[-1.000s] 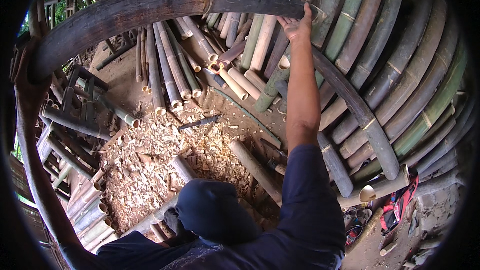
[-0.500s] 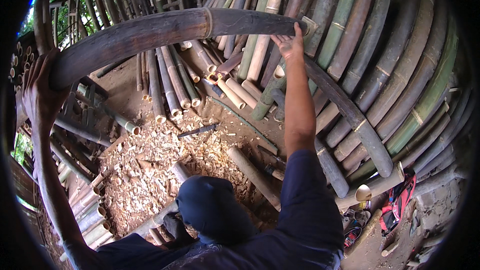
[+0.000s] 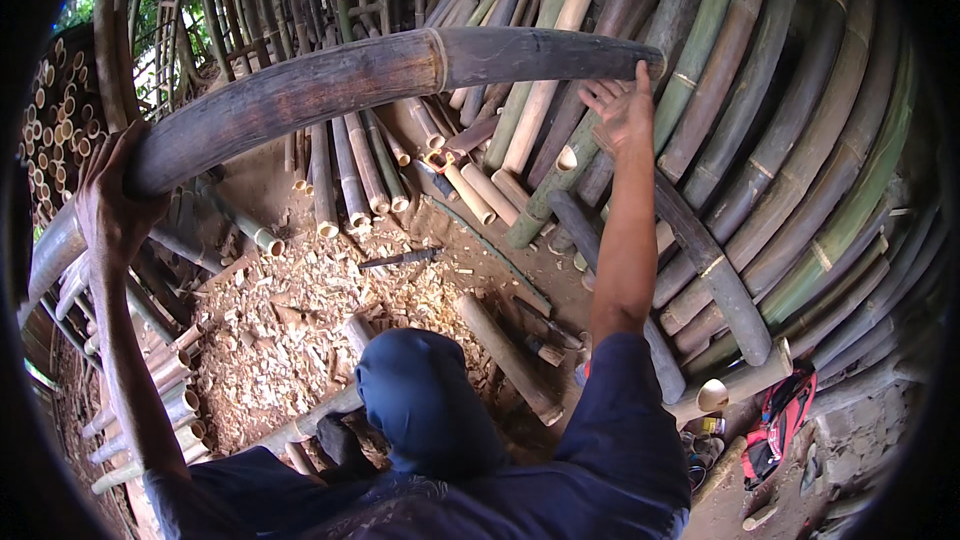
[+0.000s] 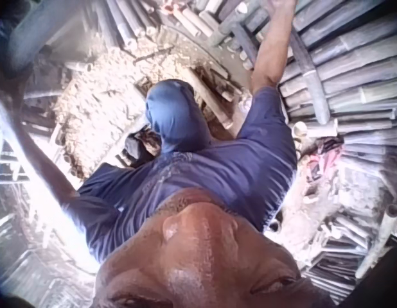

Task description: The person whittles and fits together pieces of bamboo using a knife to create a joint.

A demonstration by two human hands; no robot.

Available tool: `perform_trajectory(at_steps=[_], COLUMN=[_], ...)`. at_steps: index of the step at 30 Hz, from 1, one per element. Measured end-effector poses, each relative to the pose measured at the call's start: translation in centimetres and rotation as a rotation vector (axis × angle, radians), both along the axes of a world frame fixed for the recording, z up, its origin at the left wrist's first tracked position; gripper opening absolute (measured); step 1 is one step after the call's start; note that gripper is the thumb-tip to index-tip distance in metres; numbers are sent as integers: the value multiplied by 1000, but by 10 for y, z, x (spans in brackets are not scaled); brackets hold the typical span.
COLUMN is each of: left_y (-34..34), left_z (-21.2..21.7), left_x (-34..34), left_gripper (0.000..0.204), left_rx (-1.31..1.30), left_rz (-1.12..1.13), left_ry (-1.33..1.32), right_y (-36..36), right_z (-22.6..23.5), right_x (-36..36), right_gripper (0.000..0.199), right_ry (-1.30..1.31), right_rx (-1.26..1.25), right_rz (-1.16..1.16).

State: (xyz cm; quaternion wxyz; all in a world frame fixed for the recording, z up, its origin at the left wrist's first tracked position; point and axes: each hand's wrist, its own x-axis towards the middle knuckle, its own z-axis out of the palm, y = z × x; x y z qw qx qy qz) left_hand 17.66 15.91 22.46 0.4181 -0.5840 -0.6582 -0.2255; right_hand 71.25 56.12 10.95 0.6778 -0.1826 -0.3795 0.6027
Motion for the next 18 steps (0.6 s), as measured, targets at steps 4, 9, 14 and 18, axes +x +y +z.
perform_trajectory(at_steps=[4, 9, 14, 18], left_y=[-14, -24, -27, -25], left_z=[-5, 2, 9, 14], left_x=[-3, -7, -3, -3], left_gripper=[80, 81, 80, 81], left_rx=[-12, 88, 124, 346], left_rz=[-48, -140, -132, -50], left_ry=[-51, -44, -190, -9], right_y=[-36, -68, -129, -170], right_z=[29, 79, 127, 142], right_x=[-6, 7, -22, -101], right_gripper=[112, 88, 76, 81], right_ry=[-89, -200, -269, -314], right_rx=[49, 198, 378, 560], right_rz=[-96, -222, -251, -106])
